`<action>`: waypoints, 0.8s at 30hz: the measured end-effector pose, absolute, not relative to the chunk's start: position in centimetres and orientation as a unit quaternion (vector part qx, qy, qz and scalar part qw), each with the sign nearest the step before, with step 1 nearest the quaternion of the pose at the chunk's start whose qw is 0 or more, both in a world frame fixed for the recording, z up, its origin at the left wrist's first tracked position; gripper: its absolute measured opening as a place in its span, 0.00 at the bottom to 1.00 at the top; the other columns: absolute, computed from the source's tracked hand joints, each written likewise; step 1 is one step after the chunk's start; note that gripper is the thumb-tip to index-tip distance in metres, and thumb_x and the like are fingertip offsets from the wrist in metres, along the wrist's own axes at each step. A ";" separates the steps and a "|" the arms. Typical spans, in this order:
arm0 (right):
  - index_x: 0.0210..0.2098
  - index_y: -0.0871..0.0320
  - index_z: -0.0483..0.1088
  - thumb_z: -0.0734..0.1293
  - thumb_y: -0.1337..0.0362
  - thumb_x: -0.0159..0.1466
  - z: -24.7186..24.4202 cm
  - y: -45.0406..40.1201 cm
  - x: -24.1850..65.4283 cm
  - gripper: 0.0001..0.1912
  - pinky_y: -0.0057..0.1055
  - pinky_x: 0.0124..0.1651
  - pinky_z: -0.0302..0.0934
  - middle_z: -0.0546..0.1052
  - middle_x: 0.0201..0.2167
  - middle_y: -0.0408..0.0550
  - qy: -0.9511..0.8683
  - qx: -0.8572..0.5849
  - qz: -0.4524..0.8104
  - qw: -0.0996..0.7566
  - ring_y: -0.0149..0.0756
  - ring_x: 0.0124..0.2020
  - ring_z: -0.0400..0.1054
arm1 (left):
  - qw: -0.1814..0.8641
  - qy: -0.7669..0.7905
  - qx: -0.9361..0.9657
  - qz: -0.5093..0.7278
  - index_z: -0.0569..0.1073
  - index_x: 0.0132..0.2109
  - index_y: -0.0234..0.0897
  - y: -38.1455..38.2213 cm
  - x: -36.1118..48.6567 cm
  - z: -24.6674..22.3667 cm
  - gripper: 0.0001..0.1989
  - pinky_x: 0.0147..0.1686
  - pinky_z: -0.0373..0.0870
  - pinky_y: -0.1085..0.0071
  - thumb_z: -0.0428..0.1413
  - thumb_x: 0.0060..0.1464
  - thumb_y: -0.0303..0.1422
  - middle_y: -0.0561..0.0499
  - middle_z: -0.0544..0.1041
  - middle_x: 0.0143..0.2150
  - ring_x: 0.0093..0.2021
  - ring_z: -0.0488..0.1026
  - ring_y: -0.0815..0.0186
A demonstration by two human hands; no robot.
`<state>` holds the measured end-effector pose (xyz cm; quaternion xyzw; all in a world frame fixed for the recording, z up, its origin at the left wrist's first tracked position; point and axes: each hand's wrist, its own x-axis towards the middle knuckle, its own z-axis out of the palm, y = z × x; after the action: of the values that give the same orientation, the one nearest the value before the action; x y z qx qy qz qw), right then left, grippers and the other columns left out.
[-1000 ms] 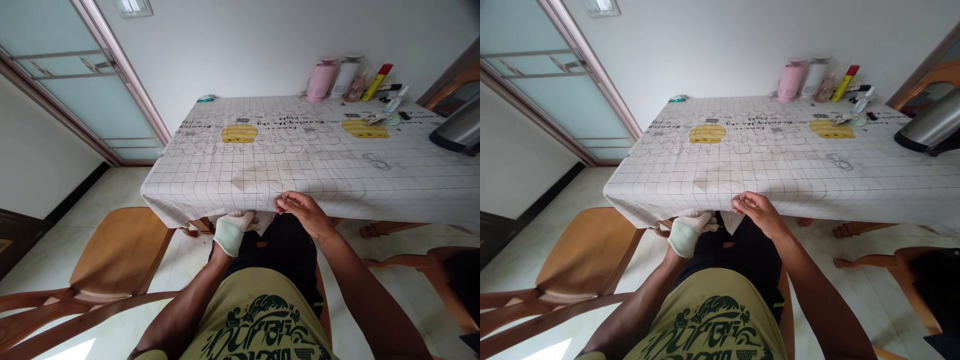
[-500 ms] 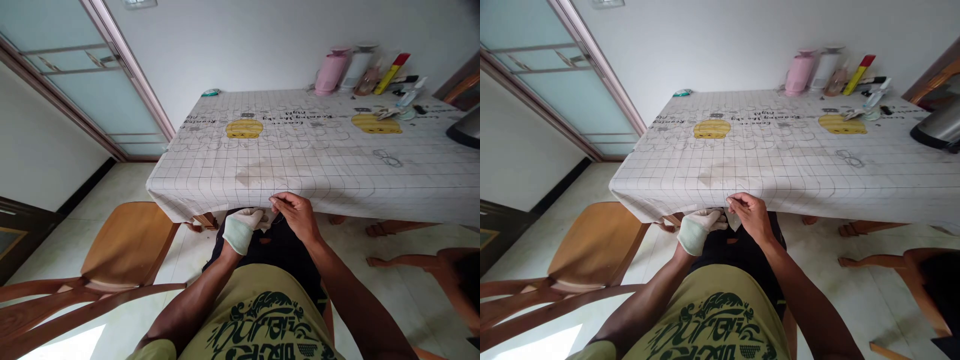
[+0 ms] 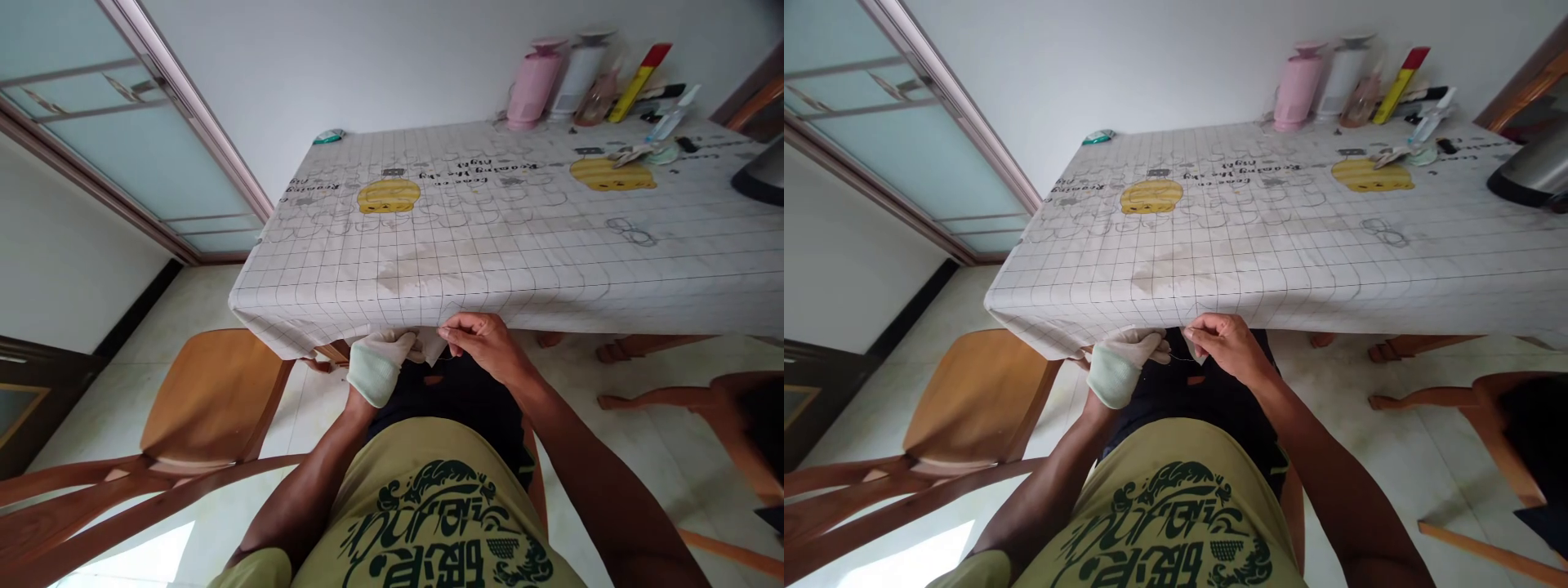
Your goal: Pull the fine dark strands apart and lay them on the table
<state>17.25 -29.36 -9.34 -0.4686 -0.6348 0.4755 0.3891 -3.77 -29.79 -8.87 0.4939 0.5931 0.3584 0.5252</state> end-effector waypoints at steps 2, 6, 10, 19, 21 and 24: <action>0.34 0.55 0.78 0.69 0.53 0.68 -9.1 -29.4 17.3 0.13 0.30 0.33 0.63 0.76 0.23 0.42 -0.643 -0.464 0.482 0.373 0.32 0.26 0.69 | 0.517 0.596 0.499 0.359 0.83 0.40 0.41 -29.7 -4.0 -9.4 0.10 0.33 0.74 0.77 0.57 0.60 0.37 0.54 0.85 0.31 0.32 0.83 0.67; 0.32 0.54 0.79 0.69 0.51 0.68 -8.2 -29.3 17.3 0.15 0.31 0.33 0.63 0.77 0.23 0.43 -0.665 -0.486 0.430 0.370 0.34 0.26 0.69 | 0.554 0.588 0.476 0.348 0.83 0.41 0.41 -29.4 -4.3 -10.1 0.09 0.36 0.76 0.75 0.58 0.60 0.36 0.53 0.84 0.30 0.32 0.83 0.66; 0.32 0.54 0.80 0.68 0.48 0.68 -7.2 -29.3 17.2 0.18 0.31 0.30 0.61 0.75 0.22 0.44 -0.680 -0.498 0.389 0.373 0.34 0.25 0.67 | 0.593 0.560 0.471 0.336 0.83 0.44 0.39 -29.3 -5.3 -9.8 0.11 0.40 0.78 0.72 0.60 0.60 0.38 0.50 0.86 0.37 0.34 0.84 0.63; 0.37 0.53 0.82 0.68 0.53 0.69 -6.0 -29.7 17.1 0.14 0.31 0.30 0.59 0.77 0.24 0.42 -0.728 -0.489 0.322 0.356 0.33 0.25 0.67 | 0.512 0.532 0.569 0.362 0.80 0.54 0.33 -28.0 -5.9 -4.8 0.22 0.45 0.75 0.72 0.55 0.65 0.45 0.43 0.85 0.47 0.44 0.83 0.60; 0.38 0.53 0.82 0.68 0.54 0.70 -6.0 -29.8 17.0 0.13 0.32 0.30 0.59 0.79 0.26 0.42 -0.740 -0.483 0.310 0.351 0.34 0.26 0.69 | 0.520 0.516 0.591 0.339 0.81 0.52 0.31 -27.5 -5.2 -4.1 0.22 0.42 0.74 0.72 0.55 0.64 0.44 0.42 0.85 0.45 0.40 0.83 0.61; 0.39 0.52 0.83 0.67 0.55 0.70 -6.2 -29.9 17.0 0.13 0.32 0.32 0.62 0.82 0.30 0.42 -0.755 -0.472 0.297 0.344 0.36 0.29 0.72 | 0.520 0.488 0.623 0.322 0.82 0.50 0.31 -26.6 -4.5 -3.5 0.21 0.39 0.73 0.73 0.56 0.63 0.43 0.43 0.85 0.42 0.35 0.82 0.64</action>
<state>17.03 -29.91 -6.21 -0.4723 -0.7553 0.2970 0.3439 -4.52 -26.55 -3.54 0.6228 0.4880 0.3216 0.5201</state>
